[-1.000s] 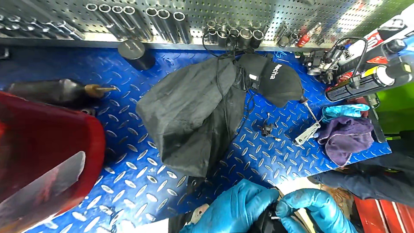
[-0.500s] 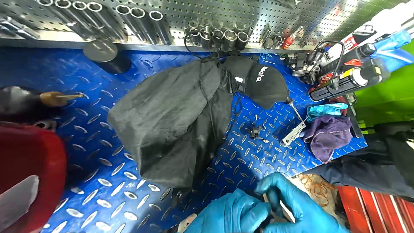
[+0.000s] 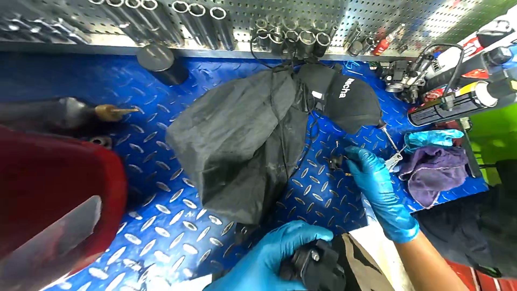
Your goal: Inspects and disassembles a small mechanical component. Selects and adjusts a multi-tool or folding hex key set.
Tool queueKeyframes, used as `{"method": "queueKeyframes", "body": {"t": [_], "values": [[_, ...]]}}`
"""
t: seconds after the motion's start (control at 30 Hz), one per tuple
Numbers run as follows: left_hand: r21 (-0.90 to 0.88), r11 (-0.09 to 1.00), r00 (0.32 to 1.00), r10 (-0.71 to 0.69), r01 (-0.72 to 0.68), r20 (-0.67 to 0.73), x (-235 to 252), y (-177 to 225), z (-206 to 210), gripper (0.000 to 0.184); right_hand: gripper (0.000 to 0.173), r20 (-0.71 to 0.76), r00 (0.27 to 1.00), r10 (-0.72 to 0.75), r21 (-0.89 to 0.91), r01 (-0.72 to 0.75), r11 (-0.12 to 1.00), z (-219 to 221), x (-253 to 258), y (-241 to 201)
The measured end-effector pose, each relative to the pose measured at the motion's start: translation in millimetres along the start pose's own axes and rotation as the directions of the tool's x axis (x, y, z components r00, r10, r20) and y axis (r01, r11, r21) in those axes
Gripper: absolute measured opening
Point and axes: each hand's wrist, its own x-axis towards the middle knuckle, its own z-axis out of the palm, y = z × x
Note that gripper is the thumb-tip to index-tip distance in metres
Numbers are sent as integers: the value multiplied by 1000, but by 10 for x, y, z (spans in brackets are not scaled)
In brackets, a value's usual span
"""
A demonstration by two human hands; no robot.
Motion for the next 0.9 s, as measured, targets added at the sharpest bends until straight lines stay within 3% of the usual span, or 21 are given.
{"method": "queueKeyframes", "body": {"t": [0.07,0.17,0.23,0.33,0.43,0.5,0.67,0.9], "values": [[-34,999,1000,-9,8,-18,4,-41,4,58,32,-22,999,37,35,-37,999,-48,-22,-38],[-34,998,998,-53,51,-46,27,-21,49,59,34,-46,997,64,250,-51,967,-419,-230,-285],[-54,994,992,-95,91,-80,24,-11,90,59,20,-33,998,-58,441,66,895,-740,-517,-549],[-99,984,985,-158,152,-62,61,8,110,60,9,119,948,-297,637,157,755,-1070,-856,-872],[-55,983,983,-178,175,-48,94,22,148,62,10,143,908,-394,620,228,751,-1079,-1022,-985],[-34,981,977,-192,190,-87,101,45,197,61,10,129,917,-377,574,241,783,-1035,-1090,-1001],[150,976,970,-127,160,-210,84,107,328,61,17,152,970,-189,615,57,787,-1002,-1186,-984],[334,937,969,-21,105,-246,32,63,430,60,25,231,969,-88,649,-86,756,-944,-1204,-940]]}}
